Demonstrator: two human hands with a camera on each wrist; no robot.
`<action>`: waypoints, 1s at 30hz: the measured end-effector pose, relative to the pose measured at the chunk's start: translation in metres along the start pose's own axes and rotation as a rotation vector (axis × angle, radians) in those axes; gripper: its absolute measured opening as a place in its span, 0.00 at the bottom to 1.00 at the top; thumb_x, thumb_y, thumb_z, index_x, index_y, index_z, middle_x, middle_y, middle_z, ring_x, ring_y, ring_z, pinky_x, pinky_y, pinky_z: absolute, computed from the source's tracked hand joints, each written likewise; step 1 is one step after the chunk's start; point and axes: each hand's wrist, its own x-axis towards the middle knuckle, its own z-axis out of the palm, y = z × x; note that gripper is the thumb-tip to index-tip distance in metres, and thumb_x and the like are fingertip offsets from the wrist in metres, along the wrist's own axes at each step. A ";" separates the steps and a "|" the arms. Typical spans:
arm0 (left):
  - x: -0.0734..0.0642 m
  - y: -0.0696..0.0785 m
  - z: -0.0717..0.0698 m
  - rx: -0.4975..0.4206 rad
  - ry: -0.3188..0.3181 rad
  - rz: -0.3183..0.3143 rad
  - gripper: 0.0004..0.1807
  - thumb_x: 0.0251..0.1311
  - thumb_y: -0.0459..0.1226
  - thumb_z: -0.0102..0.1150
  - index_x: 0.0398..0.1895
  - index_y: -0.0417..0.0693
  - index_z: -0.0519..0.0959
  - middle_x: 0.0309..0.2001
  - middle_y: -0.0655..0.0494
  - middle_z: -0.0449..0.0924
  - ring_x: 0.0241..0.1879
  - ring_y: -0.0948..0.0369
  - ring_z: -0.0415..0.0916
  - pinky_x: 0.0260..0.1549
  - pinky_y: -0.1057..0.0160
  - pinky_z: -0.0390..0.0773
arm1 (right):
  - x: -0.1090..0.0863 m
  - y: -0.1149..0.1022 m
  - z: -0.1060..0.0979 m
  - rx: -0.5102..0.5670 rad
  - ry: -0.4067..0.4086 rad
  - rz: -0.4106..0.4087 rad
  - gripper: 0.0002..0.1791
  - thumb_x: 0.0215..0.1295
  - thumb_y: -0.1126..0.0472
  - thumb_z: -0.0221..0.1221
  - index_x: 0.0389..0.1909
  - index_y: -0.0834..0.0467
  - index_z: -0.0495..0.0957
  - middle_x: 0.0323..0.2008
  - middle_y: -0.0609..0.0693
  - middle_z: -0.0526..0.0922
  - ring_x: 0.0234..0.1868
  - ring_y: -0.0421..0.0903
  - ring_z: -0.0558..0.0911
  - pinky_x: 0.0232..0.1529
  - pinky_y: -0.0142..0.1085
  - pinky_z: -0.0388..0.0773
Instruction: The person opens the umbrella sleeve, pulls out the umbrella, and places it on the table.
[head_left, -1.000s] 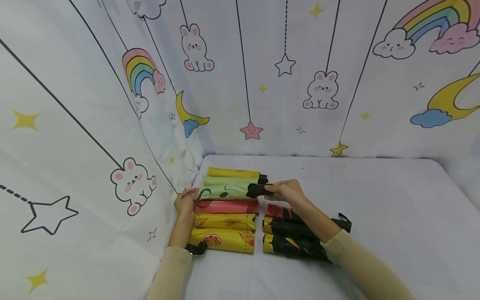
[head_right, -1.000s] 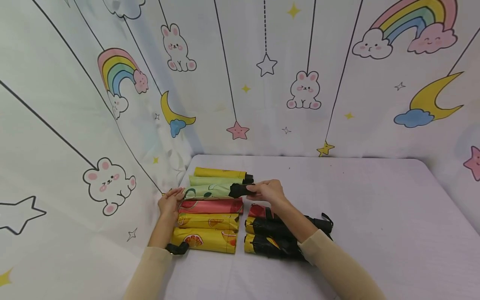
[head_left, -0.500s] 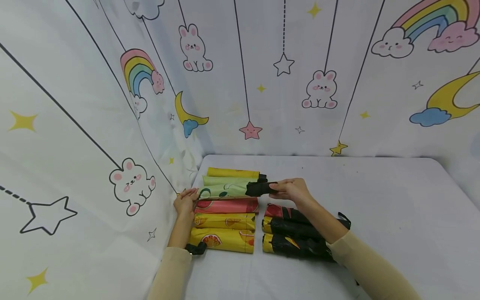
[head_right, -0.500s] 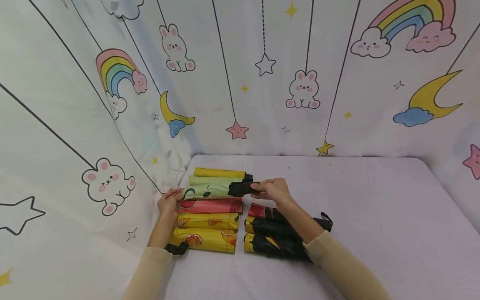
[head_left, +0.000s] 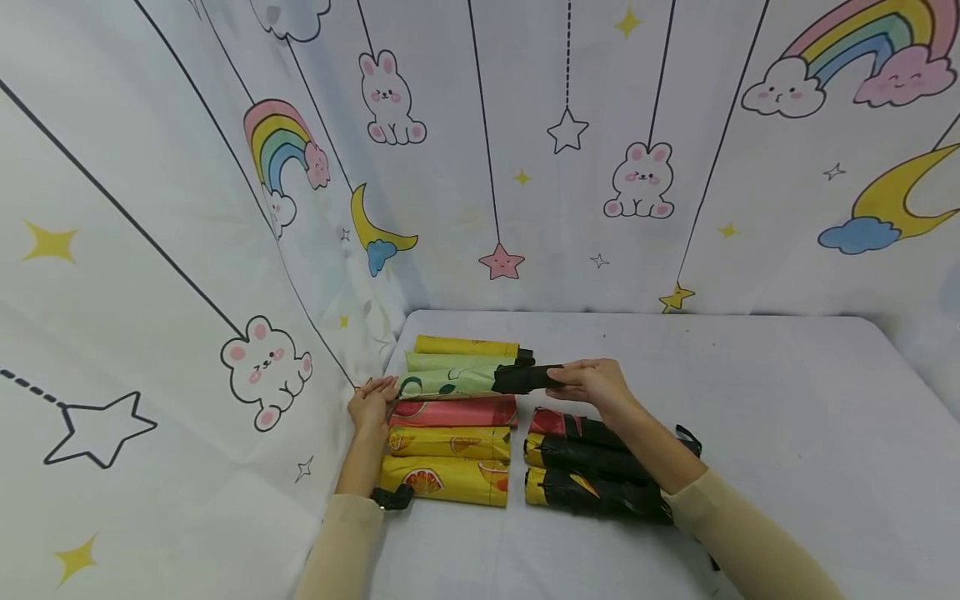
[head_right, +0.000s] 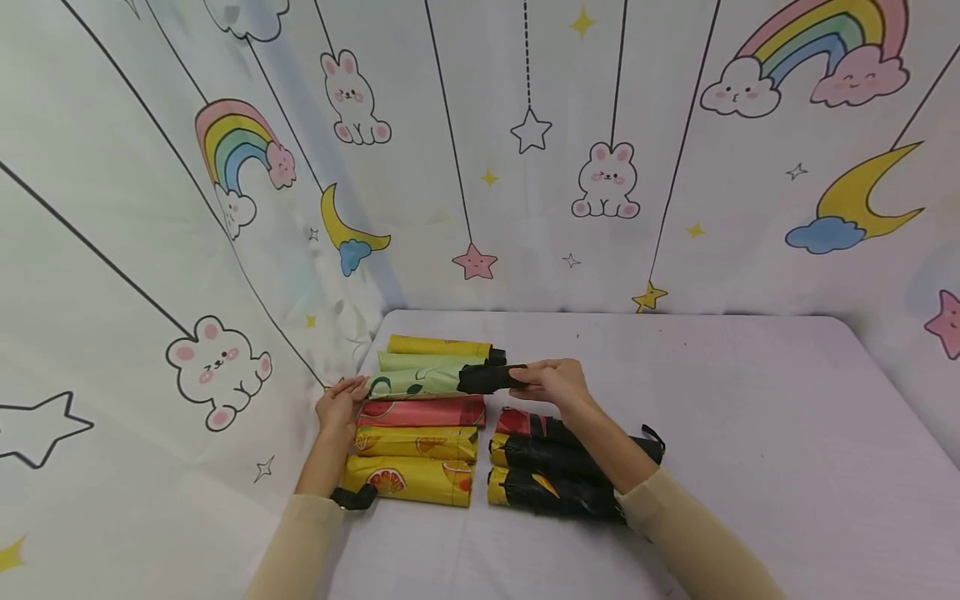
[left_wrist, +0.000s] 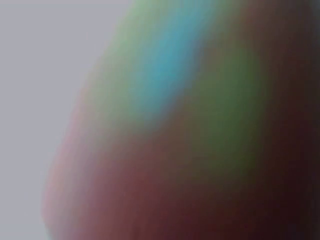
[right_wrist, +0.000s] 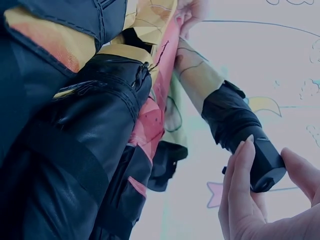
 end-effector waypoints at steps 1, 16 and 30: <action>0.000 0.000 0.000 0.001 -0.003 -0.001 0.26 0.68 0.20 0.58 0.69 0.28 0.69 0.65 0.35 0.76 0.64 0.48 0.79 0.59 0.62 0.81 | -0.001 0.000 0.000 0.003 0.001 -0.005 0.22 0.66 0.60 0.72 0.51 0.72 0.83 0.52 0.60 0.84 0.44 0.54 0.91 0.54 0.46 0.86; -0.003 0.001 0.000 -0.001 -0.003 -0.011 0.26 0.68 0.20 0.58 0.69 0.29 0.68 0.65 0.36 0.76 0.63 0.50 0.79 0.59 0.63 0.81 | -0.006 -0.003 -0.012 0.008 0.015 -0.018 0.21 0.65 0.58 0.73 0.48 0.72 0.82 0.50 0.60 0.84 0.43 0.53 0.91 0.54 0.47 0.86; -0.002 -0.002 0.000 -0.010 -0.009 -0.019 0.26 0.67 0.20 0.59 0.68 0.31 0.70 0.61 0.41 0.80 0.60 0.54 0.82 0.51 0.68 0.84 | -0.009 -0.002 -0.019 0.081 -0.003 -0.018 0.16 0.69 0.64 0.68 0.47 0.73 0.80 0.43 0.55 0.88 0.42 0.52 0.91 0.55 0.48 0.85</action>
